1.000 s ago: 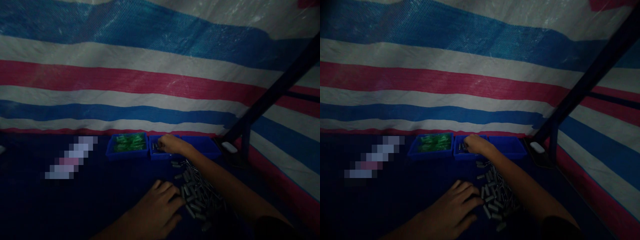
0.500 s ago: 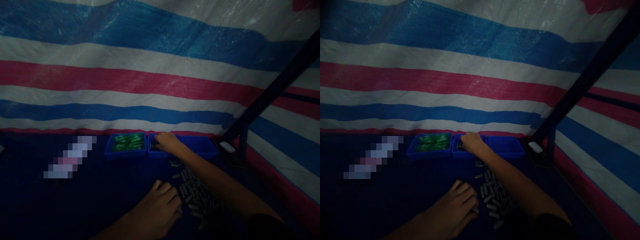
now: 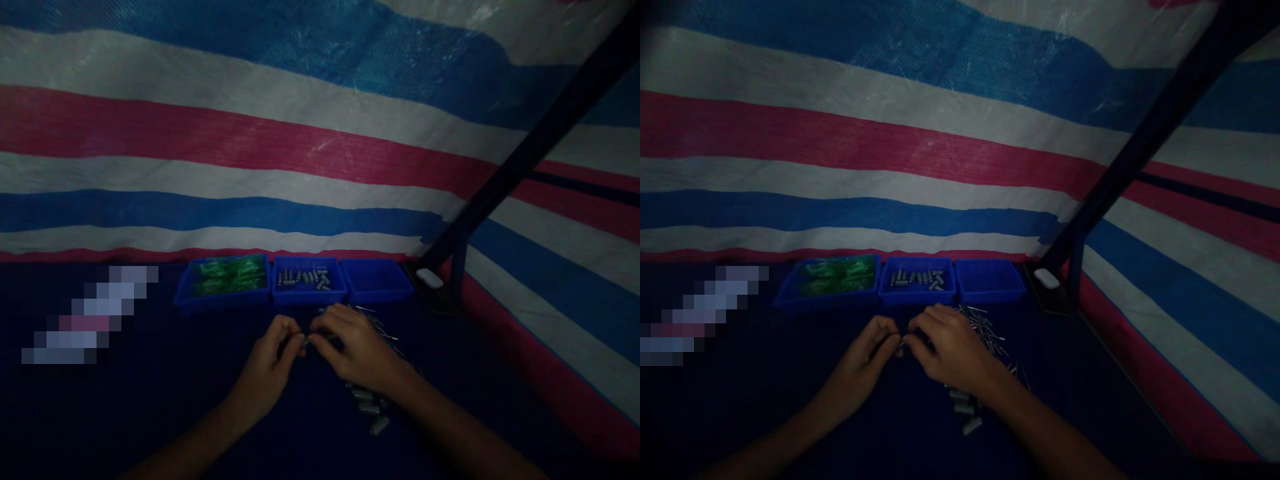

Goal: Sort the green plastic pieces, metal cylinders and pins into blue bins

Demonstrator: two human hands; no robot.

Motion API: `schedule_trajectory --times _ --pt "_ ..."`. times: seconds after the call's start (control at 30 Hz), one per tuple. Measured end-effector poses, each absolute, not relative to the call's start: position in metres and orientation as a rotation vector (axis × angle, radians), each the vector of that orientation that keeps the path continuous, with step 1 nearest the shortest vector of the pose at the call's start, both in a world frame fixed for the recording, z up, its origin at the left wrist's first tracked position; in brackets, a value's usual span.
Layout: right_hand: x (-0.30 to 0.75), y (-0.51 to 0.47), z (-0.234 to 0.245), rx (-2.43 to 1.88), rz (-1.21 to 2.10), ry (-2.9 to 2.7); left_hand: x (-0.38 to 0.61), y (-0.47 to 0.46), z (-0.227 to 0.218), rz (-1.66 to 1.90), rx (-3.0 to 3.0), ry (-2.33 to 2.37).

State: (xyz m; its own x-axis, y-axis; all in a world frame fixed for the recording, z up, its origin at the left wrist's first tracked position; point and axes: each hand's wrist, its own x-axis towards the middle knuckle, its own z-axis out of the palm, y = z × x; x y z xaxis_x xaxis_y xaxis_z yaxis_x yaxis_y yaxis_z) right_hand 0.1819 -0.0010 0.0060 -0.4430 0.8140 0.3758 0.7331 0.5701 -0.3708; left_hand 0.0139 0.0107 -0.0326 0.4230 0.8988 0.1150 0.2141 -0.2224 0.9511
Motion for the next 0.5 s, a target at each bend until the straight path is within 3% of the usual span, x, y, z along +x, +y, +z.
schedule_trajectory --times 0.23,0.5 --pt "0.177 -0.022 -0.01 -1.228 0.181 -2.277 0.012 0.009 -0.032 0.853 1.667 0.931" --pt "0.199 0.023 0.03 -1.356 0.103 -2.02 0.015 0.01 -0.029 0.733 1.764 0.932"
